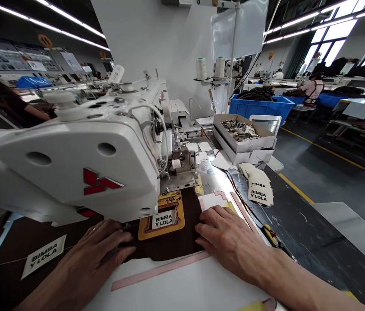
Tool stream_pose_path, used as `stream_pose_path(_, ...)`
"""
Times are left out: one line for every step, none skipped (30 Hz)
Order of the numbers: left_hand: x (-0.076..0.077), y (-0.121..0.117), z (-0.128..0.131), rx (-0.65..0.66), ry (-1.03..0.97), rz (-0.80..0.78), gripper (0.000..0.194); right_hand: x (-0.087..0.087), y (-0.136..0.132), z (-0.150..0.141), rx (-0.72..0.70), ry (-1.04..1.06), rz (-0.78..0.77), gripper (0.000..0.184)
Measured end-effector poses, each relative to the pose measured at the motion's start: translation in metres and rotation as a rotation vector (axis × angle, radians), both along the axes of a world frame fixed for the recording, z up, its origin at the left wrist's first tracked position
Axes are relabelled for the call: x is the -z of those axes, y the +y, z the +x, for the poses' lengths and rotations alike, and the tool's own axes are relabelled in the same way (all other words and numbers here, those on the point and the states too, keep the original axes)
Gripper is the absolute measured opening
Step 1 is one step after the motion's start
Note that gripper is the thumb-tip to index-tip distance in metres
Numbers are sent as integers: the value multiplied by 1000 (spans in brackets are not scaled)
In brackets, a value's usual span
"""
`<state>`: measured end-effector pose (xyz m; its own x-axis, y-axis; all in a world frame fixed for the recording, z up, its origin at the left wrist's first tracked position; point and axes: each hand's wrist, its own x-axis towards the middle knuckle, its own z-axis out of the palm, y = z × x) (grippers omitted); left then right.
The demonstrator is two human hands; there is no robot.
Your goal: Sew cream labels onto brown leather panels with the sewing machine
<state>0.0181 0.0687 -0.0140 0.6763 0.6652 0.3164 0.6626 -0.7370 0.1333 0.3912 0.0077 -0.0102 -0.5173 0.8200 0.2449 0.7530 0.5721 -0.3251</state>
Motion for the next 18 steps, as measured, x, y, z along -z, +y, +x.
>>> stream_pose_path(-3,1,2,16,2,-41,24,1,1,-1,2,3,8,22)
stream_pose_path(-6,1,3,30,3,-76,22,2,2,-1,6,7,17,23)
stream_pose_path(-9,1,4,46,6,-103,21,2,2,-2,8,12,24,23)
stream_pose_path(-12,1,4,64,3,-108,20,1,1,-2,10,19,24,23)
stream_pose_path(-15,1,3,82,3,-100,19,0,0,-2,10,28,18,21)
stream_pose_path(-17,0,2,103,7,-81,19,-1,-1,-3,3,34,7,23)
stream_pose_path(-19,0,1,127,13,-55,19,-3,-2,-4,-7,36,-5,28)
stream_pose_path(-20,-1,0,151,20,-28,19,-4,-3,-5,-18,33,-20,35)
stream_pose_path(-20,-2,-1,170,30,-8,18,-4,-4,-6,-25,28,-33,38)
stream_pose_path(-21,-2,-2,185,36,6,19,-4,-5,-7,-28,28,-35,35)
stream_pose_path(-21,-2,-2,198,42,14,20,-3,-5,-8,-28,32,-31,29)
stream_pose_path(-22,-2,-2,210,42,23,20,-2,-5,-9,-23,40,-23,25)
stream_pose_path(-22,-2,-2,218,44,28,20,-1,-4,-10,-17,50,-13,23)
stream_pose_path(-23,-1,-2,224,47,31,20,0,-4,-11,-15,58,-1,22)
stream_pose_path(-24,-1,-2,229,49,33,20,1,-3,-12,-14,65,14,22)
stream_pose_path(-25,0,-1,233,56,34,20,1,-3,-12,-14,68,23,22)
stream_pose_path(-26,1,-1,241,64,35,19,0,-3,-13,-14,70,27,23)
stream_pose_path(-26,2,-2,251,71,35,19,-1,-3,-13,-16,70,27,23)
